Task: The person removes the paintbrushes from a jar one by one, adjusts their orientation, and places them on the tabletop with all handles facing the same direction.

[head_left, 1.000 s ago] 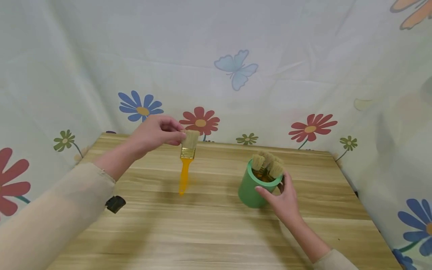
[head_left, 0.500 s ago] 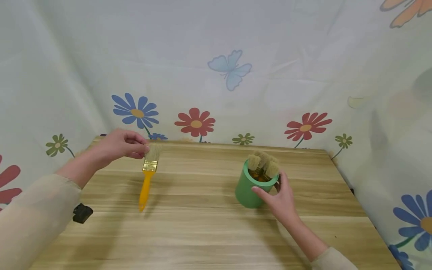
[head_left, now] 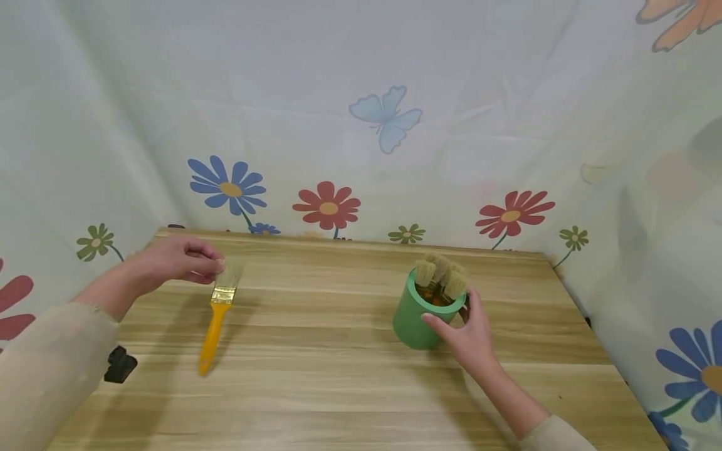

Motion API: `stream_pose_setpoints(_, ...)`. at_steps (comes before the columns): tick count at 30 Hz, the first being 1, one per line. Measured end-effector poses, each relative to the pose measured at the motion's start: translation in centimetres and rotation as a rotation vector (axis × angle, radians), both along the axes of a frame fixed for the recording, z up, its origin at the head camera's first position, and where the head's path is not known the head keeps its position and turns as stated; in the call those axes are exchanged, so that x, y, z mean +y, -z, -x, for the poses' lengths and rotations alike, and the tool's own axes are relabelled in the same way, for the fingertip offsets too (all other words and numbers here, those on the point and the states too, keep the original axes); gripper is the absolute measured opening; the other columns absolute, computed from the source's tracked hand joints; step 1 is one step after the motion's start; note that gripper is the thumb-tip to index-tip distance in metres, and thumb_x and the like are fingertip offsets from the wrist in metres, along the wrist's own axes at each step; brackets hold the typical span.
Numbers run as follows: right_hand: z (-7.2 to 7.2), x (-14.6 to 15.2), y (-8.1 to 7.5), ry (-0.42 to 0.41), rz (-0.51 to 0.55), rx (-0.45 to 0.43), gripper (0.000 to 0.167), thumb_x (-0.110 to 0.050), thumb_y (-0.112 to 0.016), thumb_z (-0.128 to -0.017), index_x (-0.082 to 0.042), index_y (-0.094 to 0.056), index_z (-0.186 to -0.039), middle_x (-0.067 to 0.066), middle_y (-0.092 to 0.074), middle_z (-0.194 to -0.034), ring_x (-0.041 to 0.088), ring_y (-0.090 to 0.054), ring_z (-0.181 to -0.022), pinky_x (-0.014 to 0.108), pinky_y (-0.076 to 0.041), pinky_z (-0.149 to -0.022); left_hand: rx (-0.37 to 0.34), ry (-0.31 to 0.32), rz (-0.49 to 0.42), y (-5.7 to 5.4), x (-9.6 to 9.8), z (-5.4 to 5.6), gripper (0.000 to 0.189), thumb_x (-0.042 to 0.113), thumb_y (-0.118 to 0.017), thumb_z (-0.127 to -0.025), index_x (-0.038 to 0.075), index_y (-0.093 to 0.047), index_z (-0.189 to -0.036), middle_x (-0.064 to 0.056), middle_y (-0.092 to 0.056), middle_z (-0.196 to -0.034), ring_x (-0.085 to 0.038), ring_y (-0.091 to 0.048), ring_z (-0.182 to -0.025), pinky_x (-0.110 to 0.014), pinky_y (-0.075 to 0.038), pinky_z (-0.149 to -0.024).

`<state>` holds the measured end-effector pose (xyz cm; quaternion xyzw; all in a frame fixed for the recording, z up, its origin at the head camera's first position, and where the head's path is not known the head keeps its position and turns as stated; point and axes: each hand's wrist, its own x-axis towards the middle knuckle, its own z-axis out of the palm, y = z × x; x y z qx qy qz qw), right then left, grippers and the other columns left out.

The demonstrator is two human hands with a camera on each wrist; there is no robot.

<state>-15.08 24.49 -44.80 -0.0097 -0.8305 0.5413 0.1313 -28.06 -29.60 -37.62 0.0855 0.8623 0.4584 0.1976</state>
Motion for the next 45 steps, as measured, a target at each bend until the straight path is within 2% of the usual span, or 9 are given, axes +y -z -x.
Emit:
stream_pose_setpoints(12,0.0,0.1,0.0,0.002,-0.014,-0.014,0.095,-0.024,-0.093,-0.087,-0.007,-0.036,-0.161,0.014,-0.045,-0.159,0.034,-0.043,-0.15,0.055,-0.033,-0.127,-0.018,-0.005,0.055,1.7,-2.5,0.4,0.039,0.022,-0.073,-0.104,-0.009,-0.065,-0.126,-0.009,-0.072,-0.106,-0.024,-0.073,-0.095,-0.035,-0.065,-0.087)
stream_pose_setpoints(19,-0.1,0.1,0.1,0.0,-0.018,-0.015,0.096,-0.024,-0.093,-0.086,-0.008,-0.035,-0.161,0.014,-0.044,-0.16,0.034,-0.043,-0.15,0.055,-0.033,-0.127,-0.043,-0.026,0.05,2.8,-3.8,0.5,0.043,0.022,-0.074,-0.104,-0.011,-0.064,-0.129,-0.01,-0.074,-0.108,-0.024,-0.075,-0.097,-0.04,-0.065,-0.09)
stream_pose_setpoints(29,0.0,0.1,-0.1,-0.007,-0.021,-0.003,0.095,-0.024,-0.093,-0.087,-0.007,-0.036,-0.161,0.014,-0.045,-0.16,0.033,-0.042,-0.15,0.056,-0.033,-0.127,0.024,-0.073,0.098,4.7,-3.9,1.2,0.047,0.023,-0.076,-0.102,-0.014,-0.065,-0.129,-0.008,-0.076,-0.107,-0.021,-0.076,-0.094,-0.041,-0.065,-0.087)
stream_pose_setpoints(38,0.0,0.1,-0.1,-0.011,-0.016,0.003,0.094,-0.023,-0.092,-0.087,-0.008,-0.036,-0.161,0.014,-0.045,-0.159,0.032,-0.042,-0.15,0.055,-0.032,-0.127,-0.007,-0.136,0.115,5.6,-3.7,2.0,0.042,0.019,-0.076,-0.102,-0.015,-0.065,-0.125,-0.01,-0.075,-0.101,-0.019,-0.074,-0.087,-0.038,-0.066,-0.083)
stream_pose_setpoints(45,-0.1,0.1,-0.1,-0.006,-0.017,0.004,0.094,-0.02,-0.093,-0.087,-0.008,-0.036,-0.161,0.013,-0.045,-0.159,0.032,-0.043,-0.149,0.055,-0.033,-0.127,0.005,-0.181,0.205,6.2,-3.6,2.2,0.039,0.019,-0.075,-0.102,-0.014,-0.067,-0.122,-0.015,-0.074,-0.1,-0.021,-0.072,-0.083,-0.036,-0.066,-0.08)
